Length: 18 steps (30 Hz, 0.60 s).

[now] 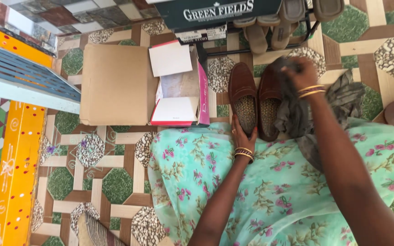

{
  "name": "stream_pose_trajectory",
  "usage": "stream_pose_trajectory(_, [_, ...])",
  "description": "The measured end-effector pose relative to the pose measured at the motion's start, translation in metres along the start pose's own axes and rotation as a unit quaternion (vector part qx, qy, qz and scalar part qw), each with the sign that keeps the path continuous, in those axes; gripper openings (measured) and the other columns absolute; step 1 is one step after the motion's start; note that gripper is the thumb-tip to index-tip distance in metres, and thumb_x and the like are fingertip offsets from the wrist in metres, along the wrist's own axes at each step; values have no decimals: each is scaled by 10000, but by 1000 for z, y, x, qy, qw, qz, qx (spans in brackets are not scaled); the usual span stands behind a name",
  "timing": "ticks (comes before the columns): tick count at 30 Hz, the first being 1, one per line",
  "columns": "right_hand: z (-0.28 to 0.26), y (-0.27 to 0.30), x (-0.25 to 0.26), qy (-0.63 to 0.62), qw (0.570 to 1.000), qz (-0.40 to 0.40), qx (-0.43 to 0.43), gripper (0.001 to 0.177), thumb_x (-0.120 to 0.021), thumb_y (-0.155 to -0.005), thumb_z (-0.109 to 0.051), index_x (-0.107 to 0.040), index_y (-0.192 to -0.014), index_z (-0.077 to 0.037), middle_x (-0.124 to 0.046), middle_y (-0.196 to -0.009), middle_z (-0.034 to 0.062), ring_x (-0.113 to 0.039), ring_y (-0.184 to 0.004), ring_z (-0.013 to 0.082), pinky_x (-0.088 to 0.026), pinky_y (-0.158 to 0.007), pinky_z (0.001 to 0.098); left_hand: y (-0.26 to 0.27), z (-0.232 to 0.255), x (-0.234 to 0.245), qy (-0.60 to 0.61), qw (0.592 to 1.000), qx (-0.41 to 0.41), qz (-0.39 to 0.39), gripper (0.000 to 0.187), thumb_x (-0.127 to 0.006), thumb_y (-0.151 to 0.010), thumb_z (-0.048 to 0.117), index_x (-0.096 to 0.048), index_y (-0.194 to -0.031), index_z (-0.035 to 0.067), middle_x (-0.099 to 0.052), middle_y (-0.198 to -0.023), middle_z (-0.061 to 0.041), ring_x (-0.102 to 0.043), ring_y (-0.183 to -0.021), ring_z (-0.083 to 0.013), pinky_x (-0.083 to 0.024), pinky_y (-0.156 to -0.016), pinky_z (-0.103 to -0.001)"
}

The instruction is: The person sits on the floor and wipes a pair of brown leather shoes with a dark cloth. They alternate between the left and right shoe, rubbing the uppers and sides repeatedly. Shoe boxes and other footwear are visible nearby.

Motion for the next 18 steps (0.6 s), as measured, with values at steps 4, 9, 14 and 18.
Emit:
stream_pose_trajectory(4, [33, 17, -61, 67, 986, -151, 9, 332, -786, -836, -231, -746, -1092, -24, -687, -1147, 219, -670, -1042, 396, -526, -927, 436, 3, -23, -8, -7, 1000, -29, -4, 893, -756, -867, 159, -274, -1611, 55, -253, -1683, -216, -288, -1529, -415, -281, -1248, -489])
stream_pose_trajectory(9, [29, 32, -53, 75, 984, -164, 0, 344, -780, -889, -297, -758, -1115, -39, -717, -1244, 186, -670, -1140, 366, -503, -986, 412, 0, -33, -10, -34, 997, -69, 5, 856, -762, -841, 169, -340, -1578, 64, -279, -1675, -215, -303, -1531, -413, -294, -1246, -492])
stream_pose_trajectory(14, [7, 60, -32, 98, 971, -206, -72, 355, -786, -878, -342, -779, -1116, -79, -771, -1122, 128, -736, -1000, 287, -545, -890, 383, 2, -20, -9, -66, 997, -43, -16, 898, -818, -843, 288, -345, -1579, 84, -199, -1691, -223, -239, -1535, -437, -270, -1237, -529])
stream_pose_trajectory(18, [16, 80, -6, 24, 986, -159, -46, 317, -819, -888, -269, -778, -1088, -27, -754, -941, 128, -691, -843, 222, -536, -803, 359, 9, 1, -3, -103, 991, -82, -20, 963, -849, -788, 382, -354, -1562, 92, -83, -1671, -281, -152, -1528, -494, -230, -1207, -578])
Point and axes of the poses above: each hand's wrist, its own y-axis away from the middle knuckle, its own x-axis out of the back of the hand, z = x × y, the point moved 2 cm from there along -y, towards the middle knuckle
